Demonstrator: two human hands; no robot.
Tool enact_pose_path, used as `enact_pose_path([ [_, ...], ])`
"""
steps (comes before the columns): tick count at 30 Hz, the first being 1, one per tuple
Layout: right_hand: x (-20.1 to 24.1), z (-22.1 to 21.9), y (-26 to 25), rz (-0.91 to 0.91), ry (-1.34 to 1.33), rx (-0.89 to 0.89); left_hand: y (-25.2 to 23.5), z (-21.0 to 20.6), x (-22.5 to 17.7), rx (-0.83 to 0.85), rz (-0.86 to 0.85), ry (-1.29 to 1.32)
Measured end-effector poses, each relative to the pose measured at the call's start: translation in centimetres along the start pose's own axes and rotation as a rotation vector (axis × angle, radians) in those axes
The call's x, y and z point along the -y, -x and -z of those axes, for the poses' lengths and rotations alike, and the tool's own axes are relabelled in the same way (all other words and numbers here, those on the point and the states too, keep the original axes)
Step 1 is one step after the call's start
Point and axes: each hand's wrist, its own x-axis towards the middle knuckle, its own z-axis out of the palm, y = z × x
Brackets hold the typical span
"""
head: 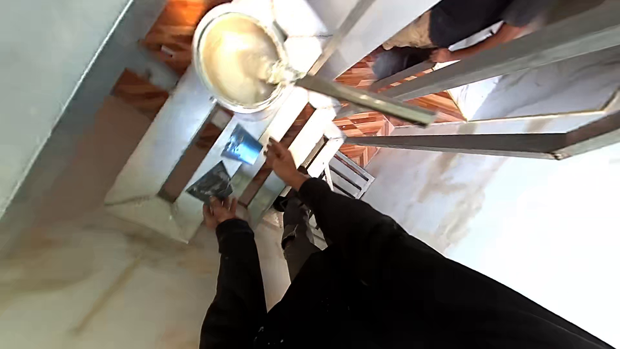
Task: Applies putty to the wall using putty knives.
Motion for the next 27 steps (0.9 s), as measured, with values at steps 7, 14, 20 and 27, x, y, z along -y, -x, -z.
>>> enact_pose_path([
  [7, -0.3, 10.5, 11.3, -0.226, 0.314, 0.217, 4.8, 1.3, 0.2, -0.01, -0.057, -0.497],
  [14, -8.6, 30.4, 27.2, -0.661, 0.229, -0.36, 15.7, 0.8, 5.9, 0.506, -0.206, -1.23],
  [20, -10.2, 35.9, 40.9, -0.931, -0.187, -0.853, 25.2, -7.6, 9.0, 1.23, -0.951, -0.927],
  [27, -16.7, 36.2, 47.6, -0.985, -0.455, -1.107, 37.5, -23.6, 9.6, 1.659, -1.167, -0.642],
])
